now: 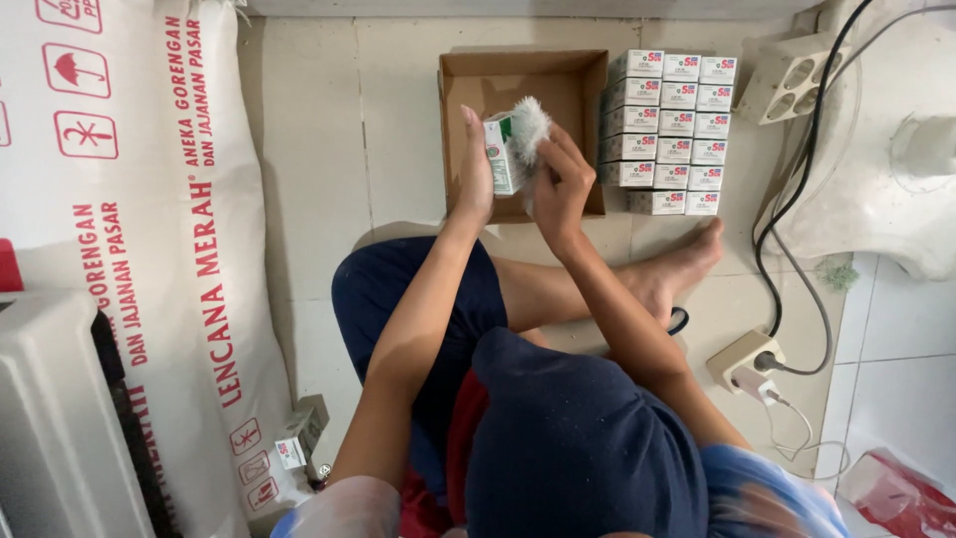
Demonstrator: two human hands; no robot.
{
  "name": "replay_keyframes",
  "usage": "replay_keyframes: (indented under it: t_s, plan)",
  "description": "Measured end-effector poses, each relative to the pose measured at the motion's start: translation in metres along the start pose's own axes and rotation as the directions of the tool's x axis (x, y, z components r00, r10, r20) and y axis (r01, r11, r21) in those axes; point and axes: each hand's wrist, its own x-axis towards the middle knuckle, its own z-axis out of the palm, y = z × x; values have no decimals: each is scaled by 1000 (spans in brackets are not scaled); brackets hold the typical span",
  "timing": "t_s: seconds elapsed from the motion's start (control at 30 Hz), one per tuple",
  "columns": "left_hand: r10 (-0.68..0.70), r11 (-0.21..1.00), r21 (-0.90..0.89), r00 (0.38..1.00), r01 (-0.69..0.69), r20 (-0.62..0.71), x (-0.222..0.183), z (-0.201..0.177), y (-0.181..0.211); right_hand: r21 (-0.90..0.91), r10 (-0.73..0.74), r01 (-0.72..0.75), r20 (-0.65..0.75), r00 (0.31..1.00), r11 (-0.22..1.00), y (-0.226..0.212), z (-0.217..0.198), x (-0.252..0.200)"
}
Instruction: Cleaning small packaged food boxes with a cloth and placing them into a larger cardboard box.
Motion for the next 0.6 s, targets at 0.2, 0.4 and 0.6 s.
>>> replay_keyframes:
  t_s: [0.2, 0.4, 0.6]
  plan:
    - [55, 998, -20, 998, -55, 15, 10, -1, -12, -116, -296, 304, 79, 952, 946, -56, 6, -13]
    - [35, 998, -53, 997, -39, -74, 31, -14, -21, -2, -92, 92, 49, 995, 996, -28, -2, 6]
    - [-109, 898, -418, 989, 139, 95, 74, -58, -77, -86, -298, 308, 109, 948, 947, -62, 5, -18]
